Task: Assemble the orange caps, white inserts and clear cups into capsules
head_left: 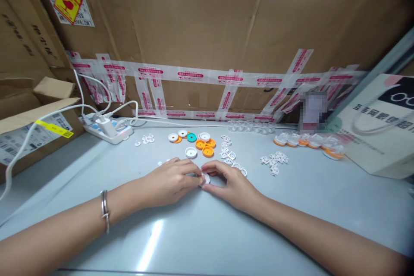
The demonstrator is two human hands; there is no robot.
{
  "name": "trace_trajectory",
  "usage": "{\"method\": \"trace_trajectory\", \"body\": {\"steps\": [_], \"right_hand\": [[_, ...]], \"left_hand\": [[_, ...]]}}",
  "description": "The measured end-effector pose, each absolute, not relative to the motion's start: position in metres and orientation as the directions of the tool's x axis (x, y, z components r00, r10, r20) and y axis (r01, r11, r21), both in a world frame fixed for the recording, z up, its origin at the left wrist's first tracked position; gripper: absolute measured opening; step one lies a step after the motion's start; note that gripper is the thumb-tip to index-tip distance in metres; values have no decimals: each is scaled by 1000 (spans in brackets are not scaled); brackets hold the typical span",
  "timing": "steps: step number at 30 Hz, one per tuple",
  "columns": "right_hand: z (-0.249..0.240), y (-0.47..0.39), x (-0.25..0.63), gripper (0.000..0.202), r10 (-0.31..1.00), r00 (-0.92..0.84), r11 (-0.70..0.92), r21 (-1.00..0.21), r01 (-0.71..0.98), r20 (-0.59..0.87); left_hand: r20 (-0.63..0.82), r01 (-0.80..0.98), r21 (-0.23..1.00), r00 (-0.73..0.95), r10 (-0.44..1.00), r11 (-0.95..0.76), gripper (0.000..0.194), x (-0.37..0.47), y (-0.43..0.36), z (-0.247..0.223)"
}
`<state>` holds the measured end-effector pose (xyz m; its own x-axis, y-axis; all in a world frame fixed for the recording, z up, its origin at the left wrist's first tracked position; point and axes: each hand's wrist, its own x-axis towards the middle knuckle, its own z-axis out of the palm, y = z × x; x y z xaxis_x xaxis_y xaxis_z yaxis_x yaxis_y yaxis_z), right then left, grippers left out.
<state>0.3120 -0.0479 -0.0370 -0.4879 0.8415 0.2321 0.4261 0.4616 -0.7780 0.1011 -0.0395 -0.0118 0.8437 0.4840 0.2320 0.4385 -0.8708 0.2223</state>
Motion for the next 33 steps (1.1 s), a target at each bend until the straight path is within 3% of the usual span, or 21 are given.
{"method": "trace_trajectory", "body": {"steps": [7, 11, 25, 33], "right_hand": [[-36, -48, 313, 29, 841, -489, 467, -768, 439, 232], [-34, -48, 313, 27, 842, -492, 466, -754, 462, 220], [-38, -48, 314, 17, 835, -449, 487, -806, 336, 318], [-37, -49, 315, 9, 799, -461, 580, -696, 422, 386]], "left_hand": [[280, 344, 587, 763, 582, -733, 25, 102, -31, -19], [256, 315, 709, 719, 646, -631, 24, 101, -28, -19], [272, 378, 501, 785, 556, -779, 31, 93, -33, -21], [280, 351, 402, 832, 479, -846, 32, 90, -32, -19]]}}
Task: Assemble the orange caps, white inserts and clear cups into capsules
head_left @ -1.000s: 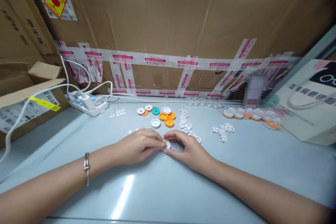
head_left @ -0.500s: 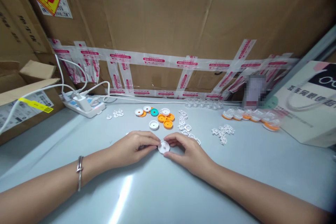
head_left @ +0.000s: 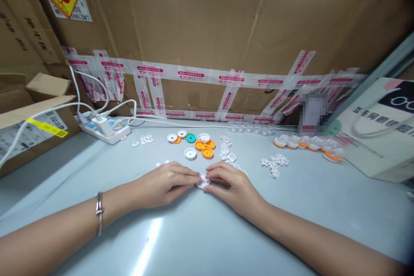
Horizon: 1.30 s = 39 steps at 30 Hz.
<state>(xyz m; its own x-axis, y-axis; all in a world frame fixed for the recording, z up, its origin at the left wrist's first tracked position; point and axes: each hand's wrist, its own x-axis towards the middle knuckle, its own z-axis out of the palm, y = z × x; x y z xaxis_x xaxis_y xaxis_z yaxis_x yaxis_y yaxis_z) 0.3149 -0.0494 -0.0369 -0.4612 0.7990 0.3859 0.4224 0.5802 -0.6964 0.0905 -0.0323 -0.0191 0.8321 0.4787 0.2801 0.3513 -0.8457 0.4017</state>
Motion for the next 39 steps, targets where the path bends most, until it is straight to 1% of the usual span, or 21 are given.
{"method": "trace_trajectory", "body": {"steps": [7, 15, 20, 23, 28, 30, 33, 36, 38, 39], "right_hand": [[-34, -51, 314, 8, 775, -467, 624, -631, 461, 425], [-34, -51, 313, 8, 765, -481, 636, -620, 459, 429], [-35, -51, 314, 8, 762, -485, 641, -607, 470, 429], [-36, -51, 314, 9, 757, -491, 647, -600, 471, 431], [-39, -50, 314, 10, 747, -505, 661, -566, 493, 432], [-39, -50, 314, 10, 747, -515, 659, -564, 497, 419], [-38, -50, 314, 10, 761, -509, 642, -586, 495, 403], [-36, -51, 314, 10, 773, -493, 624, -617, 478, 399], [-34, -52, 314, 9, 776, -487, 619, -631, 467, 401], [-34, -52, 313, 7, 779, -482, 616, -635, 466, 401]], "left_hand": [[262, 387, 362, 831, 491, -848, 32, 91, -34, -20], [261, 393, 354, 830, 493, -849, 31, 92, -35, -19], [260, 406, 324, 830, 493, -854, 32, 92, -35, -20], [275, 398, 286, 837, 473, -871, 33, 91, -36, -22], [304, 410, 174, 842, 445, -895, 35, 93, -38, -24], [304, 418, 152, 843, 445, -896, 34, 95, -40, -24], [288, 416, 180, 844, 452, -891, 33, 94, -40, -19], [336, 426, 227, 810, 481, -876, 28, 86, -34, -7], [376, 478, 261, 750, 544, -839, 25, 75, -25, 4], [372, 513, 280, 721, 584, -812, 24, 70, -20, 9]]}}
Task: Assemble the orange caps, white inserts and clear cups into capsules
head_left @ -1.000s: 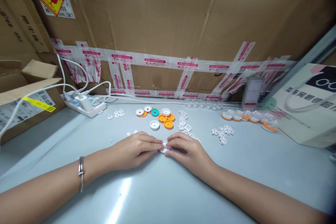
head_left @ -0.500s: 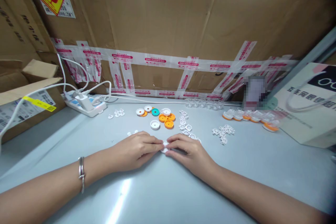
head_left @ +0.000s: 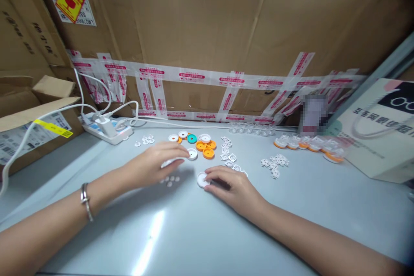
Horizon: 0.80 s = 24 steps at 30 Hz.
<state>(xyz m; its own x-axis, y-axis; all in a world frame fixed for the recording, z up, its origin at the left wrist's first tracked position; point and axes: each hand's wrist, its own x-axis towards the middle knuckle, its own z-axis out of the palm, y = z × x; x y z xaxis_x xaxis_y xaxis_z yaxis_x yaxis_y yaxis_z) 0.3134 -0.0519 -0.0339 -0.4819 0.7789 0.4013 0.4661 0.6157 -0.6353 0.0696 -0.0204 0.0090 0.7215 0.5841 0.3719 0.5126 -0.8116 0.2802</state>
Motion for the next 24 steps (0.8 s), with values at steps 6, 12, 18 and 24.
{"method": "trace_trajectory", "body": {"steps": [6, 12, 18, 24], "right_hand": [[-33, -52, 313, 17, 813, -466, 565, -668, 484, 349], [-32, -53, 313, 28, 828, -471, 536, -674, 508, 304], [-31, -53, 313, 29, 830, -478, 537, -642, 548, 286], [-31, -53, 312, 28, 826, -468, 553, -619, 558, 316]], "left_hand": [[83, 576, 426, 743, 664, -698, 18, 51, -5, 22], [-25, 601, 475, 739, 673, -642, 20, 65, -16, 10], [-76, 658, 500, 682, 728, -564, 13, 68, -16, 4], [14, 607, 423, 738, 675, -673, 11, 67, -17, 5]]}}
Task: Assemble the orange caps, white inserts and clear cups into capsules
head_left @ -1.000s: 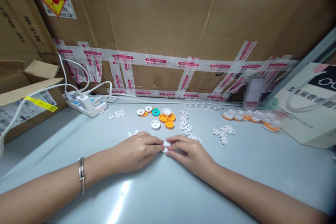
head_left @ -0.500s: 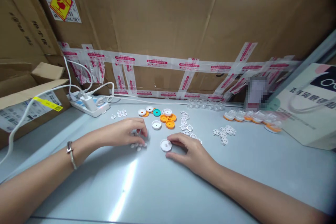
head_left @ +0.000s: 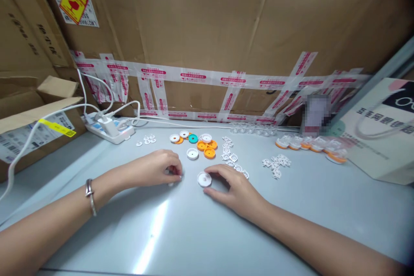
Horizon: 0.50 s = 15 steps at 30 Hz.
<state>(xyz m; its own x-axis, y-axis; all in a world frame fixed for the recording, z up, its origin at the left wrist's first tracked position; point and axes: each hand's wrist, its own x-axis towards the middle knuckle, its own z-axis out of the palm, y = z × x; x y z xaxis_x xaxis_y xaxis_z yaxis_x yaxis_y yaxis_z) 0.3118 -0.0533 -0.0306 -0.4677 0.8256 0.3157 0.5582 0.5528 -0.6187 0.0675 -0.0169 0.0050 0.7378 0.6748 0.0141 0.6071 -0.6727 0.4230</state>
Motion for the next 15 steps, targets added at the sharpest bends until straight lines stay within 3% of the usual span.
{"method": "trace_trajectory", "body": {"steps": [3, 9, 15], "right_hand": [[-31, -54, 311, 27, 820, -472, 563, -609, 559, 324], [-32, -54, 310, 24, 800, -510, 586, -600, 545, 317], [-35, -52, 310, 26, 786, -518, 606, -588, 536, 338]], "left_hand": [[124, 564, 341, 766, 630, -752, 14, 71, -19, 4], [500, 452, 241, 701, 509, -859, 13, 91, -31, -8], [523, 439, 37, 757, 392, -898, 13, 103, -33, -24]]}}
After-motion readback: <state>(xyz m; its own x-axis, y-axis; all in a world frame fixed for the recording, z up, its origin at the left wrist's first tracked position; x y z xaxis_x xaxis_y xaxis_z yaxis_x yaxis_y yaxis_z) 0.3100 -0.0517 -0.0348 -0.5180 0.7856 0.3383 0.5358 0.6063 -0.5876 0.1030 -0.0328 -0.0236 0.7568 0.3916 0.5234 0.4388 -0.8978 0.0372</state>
